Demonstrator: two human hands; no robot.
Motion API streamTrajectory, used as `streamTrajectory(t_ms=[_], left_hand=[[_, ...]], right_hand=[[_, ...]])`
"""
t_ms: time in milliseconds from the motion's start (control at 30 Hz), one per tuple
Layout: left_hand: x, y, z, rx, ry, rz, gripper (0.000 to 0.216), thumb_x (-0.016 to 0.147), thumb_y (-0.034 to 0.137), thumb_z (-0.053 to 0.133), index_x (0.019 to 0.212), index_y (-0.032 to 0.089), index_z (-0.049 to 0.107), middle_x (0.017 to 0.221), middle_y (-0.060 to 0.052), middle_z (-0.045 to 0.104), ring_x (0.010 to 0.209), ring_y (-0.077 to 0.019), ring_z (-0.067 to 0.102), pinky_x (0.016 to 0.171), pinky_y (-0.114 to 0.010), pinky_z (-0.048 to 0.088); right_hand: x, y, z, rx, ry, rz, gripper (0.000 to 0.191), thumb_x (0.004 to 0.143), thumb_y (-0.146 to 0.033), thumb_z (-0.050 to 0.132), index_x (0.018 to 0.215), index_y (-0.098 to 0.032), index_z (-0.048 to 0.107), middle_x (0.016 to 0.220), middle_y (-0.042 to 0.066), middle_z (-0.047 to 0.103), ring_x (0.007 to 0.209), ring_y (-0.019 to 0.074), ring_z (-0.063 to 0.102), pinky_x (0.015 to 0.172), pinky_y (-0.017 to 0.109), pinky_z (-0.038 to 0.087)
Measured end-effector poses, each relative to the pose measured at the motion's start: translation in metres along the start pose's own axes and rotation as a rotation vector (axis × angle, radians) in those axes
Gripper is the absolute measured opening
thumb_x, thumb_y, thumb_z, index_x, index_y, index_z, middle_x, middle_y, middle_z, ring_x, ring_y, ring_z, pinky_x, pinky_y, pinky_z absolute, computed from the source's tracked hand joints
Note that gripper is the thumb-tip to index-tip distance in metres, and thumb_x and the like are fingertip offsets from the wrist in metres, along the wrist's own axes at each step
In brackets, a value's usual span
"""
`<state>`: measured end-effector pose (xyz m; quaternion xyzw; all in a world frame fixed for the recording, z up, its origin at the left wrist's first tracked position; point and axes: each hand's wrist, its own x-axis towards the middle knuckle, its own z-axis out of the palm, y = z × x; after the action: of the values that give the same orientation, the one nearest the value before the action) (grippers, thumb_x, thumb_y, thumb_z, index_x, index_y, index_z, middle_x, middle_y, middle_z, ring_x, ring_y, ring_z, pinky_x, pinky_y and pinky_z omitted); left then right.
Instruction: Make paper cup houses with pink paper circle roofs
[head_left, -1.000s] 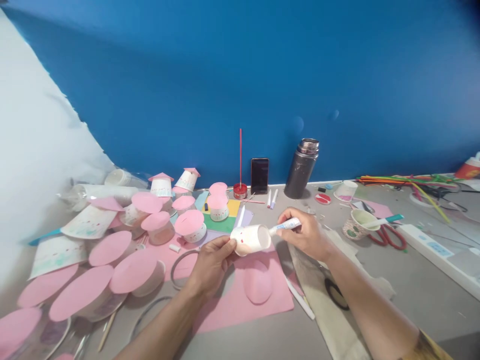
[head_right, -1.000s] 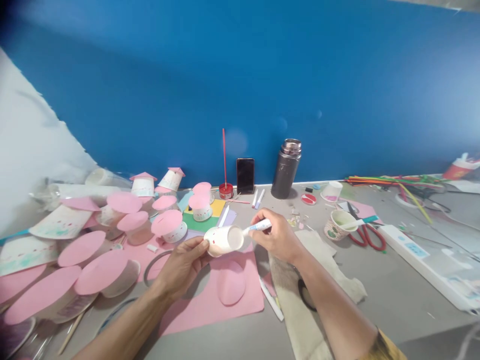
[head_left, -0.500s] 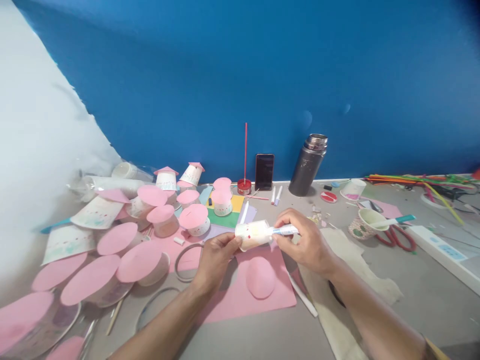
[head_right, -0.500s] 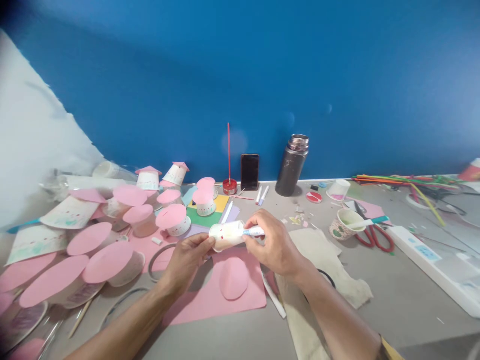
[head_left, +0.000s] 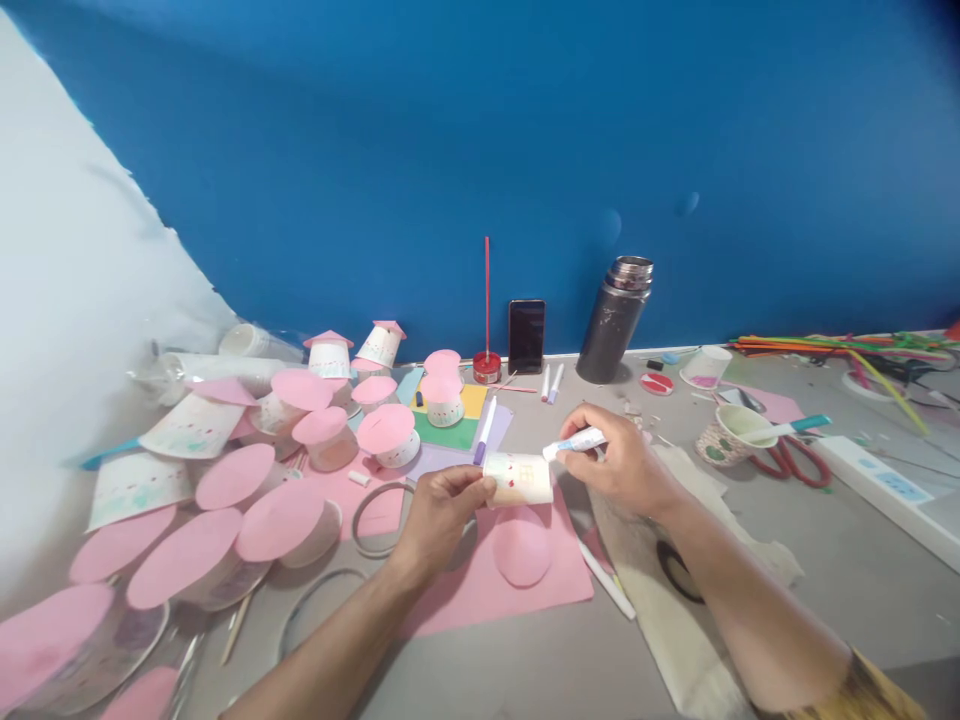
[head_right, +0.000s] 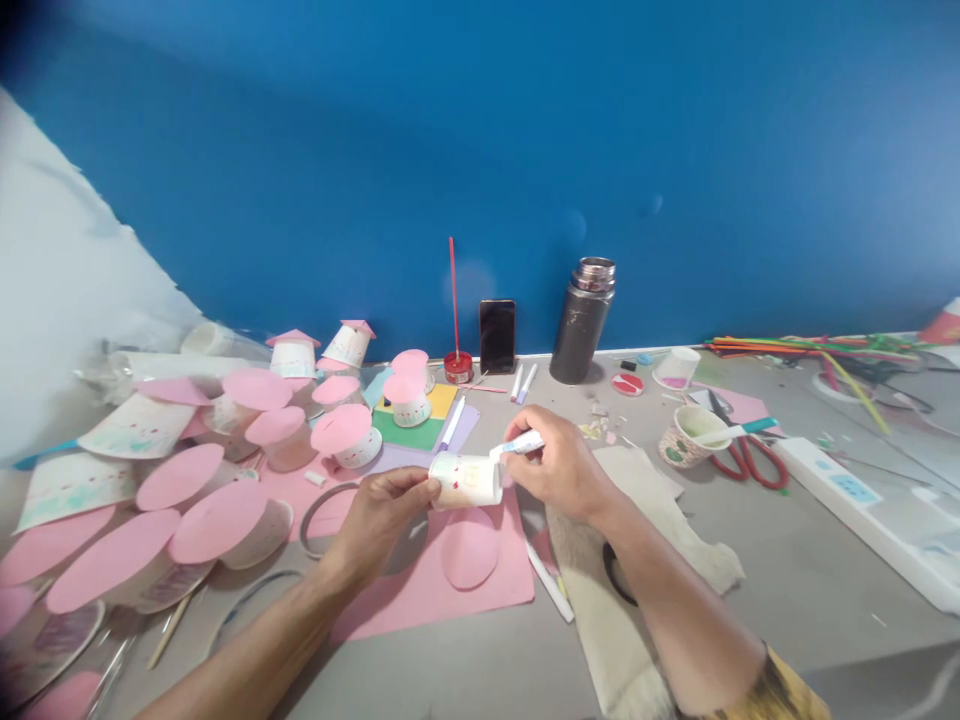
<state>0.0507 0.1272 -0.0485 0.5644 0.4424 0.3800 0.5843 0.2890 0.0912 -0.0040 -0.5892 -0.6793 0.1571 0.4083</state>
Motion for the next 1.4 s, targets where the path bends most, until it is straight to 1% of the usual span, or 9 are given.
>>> streamTrajectory(t_ms=[233,433,533,667,800,933,1133,1233,1400], left_hand=[[0.003,0.000,0.003,-0.383,-0.004,-0.183,0.035,0.064,0.042,0.089,0.070,0.012,0.072,0.072,-0.007,0.071,0.065,-0.0171,0.065,0.064,-0.030,0.056],[0.007,0.006,-0.004,-0.605,0.034,-0.360,0.017,0.070,0.019,0.084,0.076,0.012,0.070,0.074,-0.006,0.072,0.067,-0.0147,0.068,0.061,-0.024,0.058],[0.007,0.006,-0.006,-0.587,0.016,-0.325,0.021,0.070,0.023,0.086,0.074,0.013,0.068,0.072,-0.004,0.070,0.065,-0.0138,0.067,0.059,-0.023,0.057],[0.004,0.004,-0.004,-0.474,-0.053,-0.248,0.038,0.064,0.040,0.092,0.069,0.014,0.063,0.069,-0.003,0.068,0.062,-0.0138,0.065,0.059,-0.026,0.057],[0.001,0.003,-0.002,-0.364,-0.120,-0.223,0.043,0.066,0.047,0.091,0.069,0.014,0.064,0.065,-0.002,0.066,0.056,-0.0119,0.061,0.054,-0.024,0.051],[-0.001,0.007,-0.003,-0.389,-0.179,-0.227,0.042,0.063,0.044,0.093,0.066,0.014,0.064,0.064,-0.002,0.065,0.055,-0.0112,0.060,0.054,-0.023,0.050],[-0.001,0.013,-0.002,-0.574,-0.200,-0.276,0.035,0.061,0.034,0.096,0.068,0.013,0.069,0.066,-0.003,0.067,0.057,-0.0115,0.062,0.054,-0.022,0.053],[0.000,0.012,-0.003,-0.651,-0.167,-0.291,0.030,0.062,0.029,0.094,0.072,0.013,0.071,0.072,-0.005,0.070,0.062,-0.0137,0.065,0.059,-0.023,0.058],[0.003,0.006,-0.005,-0.713,-0.155,-0.322,0.022,0.069,0.023,0.089,0.081,0.013,0.073,0.083,-0.009,0.074,0.069,-0.0179,0.071,0.065,-0.027,0.063]], right_hand=[[-0.009,-0.005,0.005,-0.062,-0.064,-0.335,0.020,0.078,-0.008,0.058,0.089,-0.023,0.054,0.086,0.001,0.060,0.074,0.0167,0.057,0.067,0.029,0.044],[-0.015,-0.003,0.006,-0.112,-0.158,-0.441,0.027,0.081,-0.003,0.056,0.097,-0.024,0.053,0.096,0.004,0.058,0.082,0.0184,0.060,0.072,0.031,0.046],[-0.015,-0.004,0.005,-0.106,-0.172,-0.448,0.028,0.081,-0.003,0.057,0.098,-0.024,0.053,0.097,0.004,0.059,0.083,0.0186,0.060,0.072,0.031,0.047],[-0.014,-0.005,0.004,-0.081,-0.124,-0.458,0.028,0.080,-0.003,0.056,0.097,-0.024,0.052,0.094,0.004,0.058,0.081,0.0188,0.059,0.071,0.031,0.046],[-0.012,-0.003,0.002,-0.070,-0.097,-0.403,0.024,0.079,-0.005,0.058,0.094,-0.024,0.053,0.091,0.003,0.059,0.080,0.0188,0.058,0.072,0.032,0.045],[-0.008,-0.002,-0.004,-0.038,-0.094,-0.293,0.019,0.077,-0.009,0.060,0.088,-0.023,0.055,0.087,0.001,0.060,0.077,0.0171,0.056,0.070,0.031,0.043],[-0.003,0.000,-0.008,0.160,-0.165,0.013,0.009,0.077,-0.021,0.068,0.083,-0.022,0.061,0.075,-0.003,0.060,0.065,0.0136,0.050,0.058,0.026,0.038],[-0.001,0.006,-0.004,0.363,-0.076,0.102,0.013,0.076,-0.026,0.072,0.083,-0.021,0.062,0.074,-0.003,0.059,0.063,0.0127,0.047,0.057,0.026,0.037],[-0.001,0.011,0.001,0.574,0.039,0.109,0.018,0.077,-0.031,0.077,0.084,-0.020,0.065,0.082,-0.001,0.063,0.068,0.0137,0.050,0.059,0.026,0.038]])
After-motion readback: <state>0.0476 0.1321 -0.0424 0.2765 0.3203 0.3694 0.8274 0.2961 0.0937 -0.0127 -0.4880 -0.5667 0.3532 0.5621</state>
